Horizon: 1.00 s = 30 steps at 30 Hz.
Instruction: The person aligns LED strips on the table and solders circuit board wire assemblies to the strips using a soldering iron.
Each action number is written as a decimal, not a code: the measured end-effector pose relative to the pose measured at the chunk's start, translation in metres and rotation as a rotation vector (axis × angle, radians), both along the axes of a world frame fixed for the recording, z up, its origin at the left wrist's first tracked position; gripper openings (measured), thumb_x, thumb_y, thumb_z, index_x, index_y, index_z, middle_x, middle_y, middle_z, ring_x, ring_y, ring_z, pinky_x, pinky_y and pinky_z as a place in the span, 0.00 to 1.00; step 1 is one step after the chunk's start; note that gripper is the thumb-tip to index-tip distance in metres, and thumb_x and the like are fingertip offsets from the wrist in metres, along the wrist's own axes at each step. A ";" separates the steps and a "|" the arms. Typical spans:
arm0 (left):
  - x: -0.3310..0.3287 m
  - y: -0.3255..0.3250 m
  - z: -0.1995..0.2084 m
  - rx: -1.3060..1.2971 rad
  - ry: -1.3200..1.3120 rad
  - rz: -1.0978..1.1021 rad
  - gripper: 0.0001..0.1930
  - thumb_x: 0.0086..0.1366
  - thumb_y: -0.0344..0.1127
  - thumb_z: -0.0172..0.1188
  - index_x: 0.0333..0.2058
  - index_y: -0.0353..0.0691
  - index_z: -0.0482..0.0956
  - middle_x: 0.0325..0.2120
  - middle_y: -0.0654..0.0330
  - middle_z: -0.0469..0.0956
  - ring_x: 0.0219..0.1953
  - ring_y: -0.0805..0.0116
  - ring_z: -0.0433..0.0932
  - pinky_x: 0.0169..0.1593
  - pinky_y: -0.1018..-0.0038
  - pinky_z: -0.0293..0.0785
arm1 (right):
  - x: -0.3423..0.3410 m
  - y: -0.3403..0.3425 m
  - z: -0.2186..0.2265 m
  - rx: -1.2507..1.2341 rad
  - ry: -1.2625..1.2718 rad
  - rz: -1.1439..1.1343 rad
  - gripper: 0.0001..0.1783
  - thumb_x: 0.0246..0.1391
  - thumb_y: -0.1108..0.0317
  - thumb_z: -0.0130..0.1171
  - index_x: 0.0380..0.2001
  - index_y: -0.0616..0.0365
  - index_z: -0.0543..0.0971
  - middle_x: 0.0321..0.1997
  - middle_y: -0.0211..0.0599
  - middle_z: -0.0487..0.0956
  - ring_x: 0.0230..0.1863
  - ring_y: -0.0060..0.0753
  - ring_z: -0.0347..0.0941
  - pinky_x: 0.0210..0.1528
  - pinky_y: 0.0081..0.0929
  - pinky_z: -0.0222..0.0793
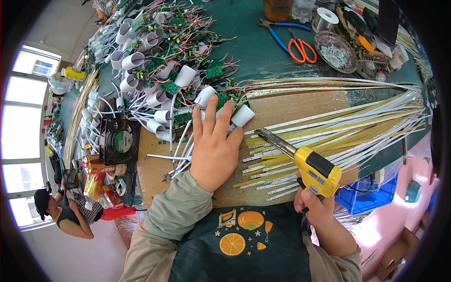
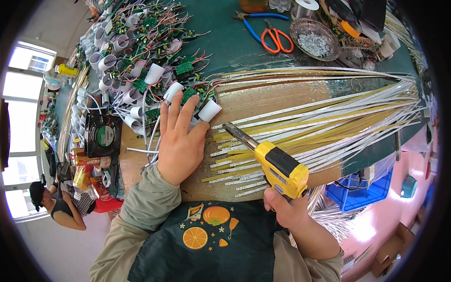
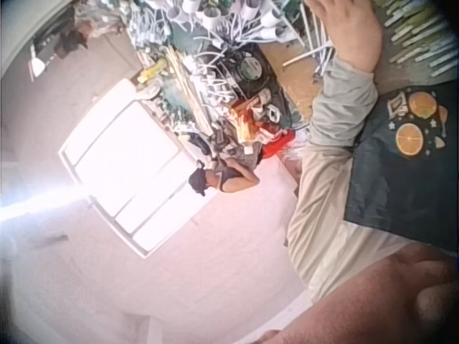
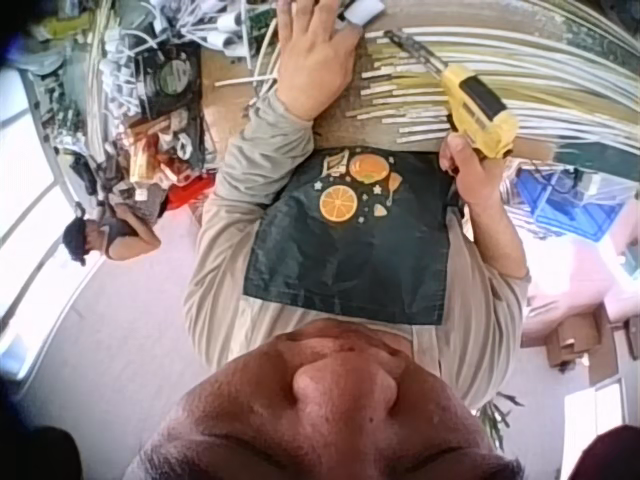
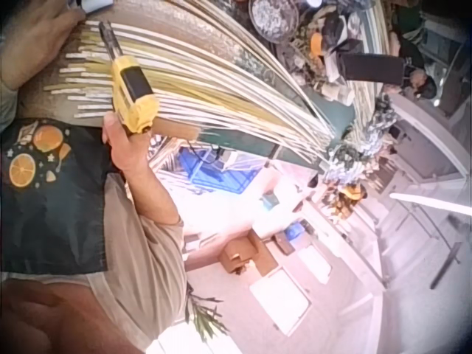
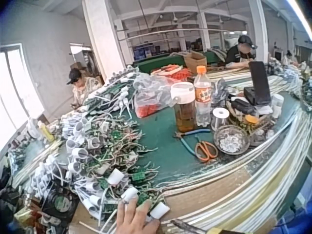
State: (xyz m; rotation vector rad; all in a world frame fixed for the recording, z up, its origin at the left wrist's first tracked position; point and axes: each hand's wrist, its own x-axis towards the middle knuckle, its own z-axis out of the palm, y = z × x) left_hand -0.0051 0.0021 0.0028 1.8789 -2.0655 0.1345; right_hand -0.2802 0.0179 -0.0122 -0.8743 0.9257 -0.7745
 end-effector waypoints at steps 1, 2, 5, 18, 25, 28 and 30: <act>0.001 0.000 0.000 0.012 0.011 0.000 0.03 0.60 0.29 0.62 0.31 0.37 0.81 0.62 0.47 0.67 0.69 0.36 0.59 0.69 0.34 0.50 | 0.000 0.000 0.000 -0.003 0.001 0.004 0.30 0.58 0.63 0.62 0.57 0.72 0.68 0.19 0.36 0.72 0.16 0.25 0.67 0.20 0.24 0.66; 0.001 0.000 0.001 0.011 0.009 -0.001 0.03 0.60 0.29 0.62 0.31 0.37 0.81 0.62 0.47 0.67 0.69 0.36 0.59 0.69 0.34 0.50 | 0.000 -0.001 0.000 -0.003 -0.001 0.003 0.30 0.58 0.63 0.62 0.57 0.72 0.68 0.19 0.36 0.72 0.16 0.25 0.67 0.20 0.24 0.66; 0.002 0.001 0.004 0.068 0.081 0.026 0.04 0.58 0.28 0.65 0.32 0.41 0.83 0.64 0.49 0.66 0.71 0.37 0.56 0.71 0.37 0.47 | 0.000 -0.001 0.000 0.001 0.007 0.013 0.29 0.58 0.64 0.61 0.57 0.72 0.69 0.19 0.36 0.71 0.16 0.25 0.67 0.20 0.24 0.66; -0.003 -0.003 0.003 0.057 0.075 0.035 0.05 0.60 0.31 0.63 0.30 0.36 0.80 0.62 0.46 0.67 0.70 0.38 0.57 0.70 0.36 0.45 | 0.000 -0.004 0.002 0.004 0.030 0.045 0.29 0.57 0.64 0.61 0.56 0.72 0.69 0.18 0.34 0.71 0.15 0.25 0.67 0.19 0.24 0.66; -0.004 -0.004 0.000 0.014 0.024 0.033 0.05 0.61 0.30 0.60 0.29 0.34 0.78 0.61 0.44 0.68 0.70 0.38 0.58 0.70 0.34 0.46 | -0.001 -0.001 0.000 0.010 0.028 0.029 0.29 0.57 0.66 0.60 0.57 0.72 0.68 0.19 0.35 0.71 0.16 0.25 0.67 0.20 0.24 0.66; -0.004 -0.003 -0.004 -0.004 -0.009 0.026 0.06 0.60 0.30 0.60 0.29 0.33 0.77 0.60 0.44 0.68 0.70 0.37 0.58 0.69 0.32 0.46 | -0.001 -0.001 0.000 0.010 0.012 0.031 0.29 0.57 0.65 0.61 0.58 0.72 0.68 0.19 0.35 0.71 0.16 0.26 0.67 0.20 0.24 0.66; -0.004 -0.003 -0.003 -0.006 -0.006 0.022 0.06 0.60 0.30 0.60 0.29 0.33 0.77 0.60 0.43 0.68 0.70 0.37 0.58 0.69 0.31 0.46 | -0.002 0.001 -0.003 0.004 -0.002 0.022 0.30 0.58 0.64 0.62 0.58 0.72 0.68 0.20 0.35 0.71 0.16 0.26 0.67 0.20 0.24 0.67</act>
